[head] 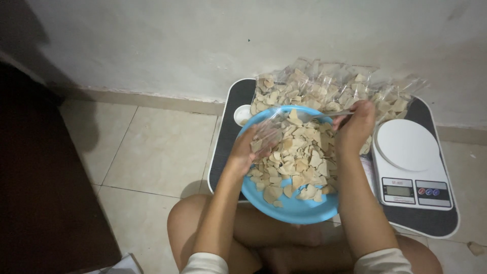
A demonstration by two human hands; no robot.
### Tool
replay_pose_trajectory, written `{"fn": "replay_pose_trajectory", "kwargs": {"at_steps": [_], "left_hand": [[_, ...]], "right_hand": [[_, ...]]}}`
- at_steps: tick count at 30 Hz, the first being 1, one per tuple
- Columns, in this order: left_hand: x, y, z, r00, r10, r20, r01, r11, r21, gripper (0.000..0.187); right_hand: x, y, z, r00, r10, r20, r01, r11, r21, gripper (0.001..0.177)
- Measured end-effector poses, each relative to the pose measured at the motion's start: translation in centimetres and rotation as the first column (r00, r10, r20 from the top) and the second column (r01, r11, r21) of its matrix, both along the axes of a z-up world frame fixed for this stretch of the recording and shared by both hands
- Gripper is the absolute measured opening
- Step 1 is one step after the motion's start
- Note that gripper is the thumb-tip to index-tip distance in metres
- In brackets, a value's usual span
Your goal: Scooping small food items from a bowl into plastic bags and weighing them on a digital scale
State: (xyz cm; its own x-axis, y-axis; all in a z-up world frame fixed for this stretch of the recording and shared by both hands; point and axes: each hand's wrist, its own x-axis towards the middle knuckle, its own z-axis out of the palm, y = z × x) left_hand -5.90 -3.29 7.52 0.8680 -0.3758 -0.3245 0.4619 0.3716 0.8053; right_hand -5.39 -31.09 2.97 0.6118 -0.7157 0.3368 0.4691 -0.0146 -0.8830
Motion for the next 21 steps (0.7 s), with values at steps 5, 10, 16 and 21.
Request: {"fn": "replay_pose_trajectory", "kwargs": {"at_steps": [5, 10, 16, 21], "left_hand": [[0.2, 0.0, -0.6, 1.0, 0.0, 0.021, 0.0, 1.0, -0.008, 0.057], [1.5, -0.3, -3.9, 1.0, -0.012, 0.025, 0.011, 1.0, 0.016, 0.056], [0.7, -0.4, -2.4, 0.996, 0.053, -0.072, -0.057, 0.997, -0.056, 0.054], [1.5, -0.5, -4.1, 0.994, 0.069, -0.083, -0.072, 0.997, -0.036, 0.05]], "right_hand": [[-0.5, 1.9, 0.5, 0.99, 0.14, -0.006, -0.14, 0.985, -0.104, 0.039], [-1.1, 4.1, 0.9, 0.924, 0.382, 0.002, -0.373, 0.904, -0.21, 0.032], [-1.0, 3.5, 0.8, 0.96, 0.277, 0.05, -0.256, 0.933, -0.254, 0.031], [-0.6, 2.6, 0.6, 0.939, 0.344, -0.021, -0.341, 0.918, -0.201, 0.03]]}}
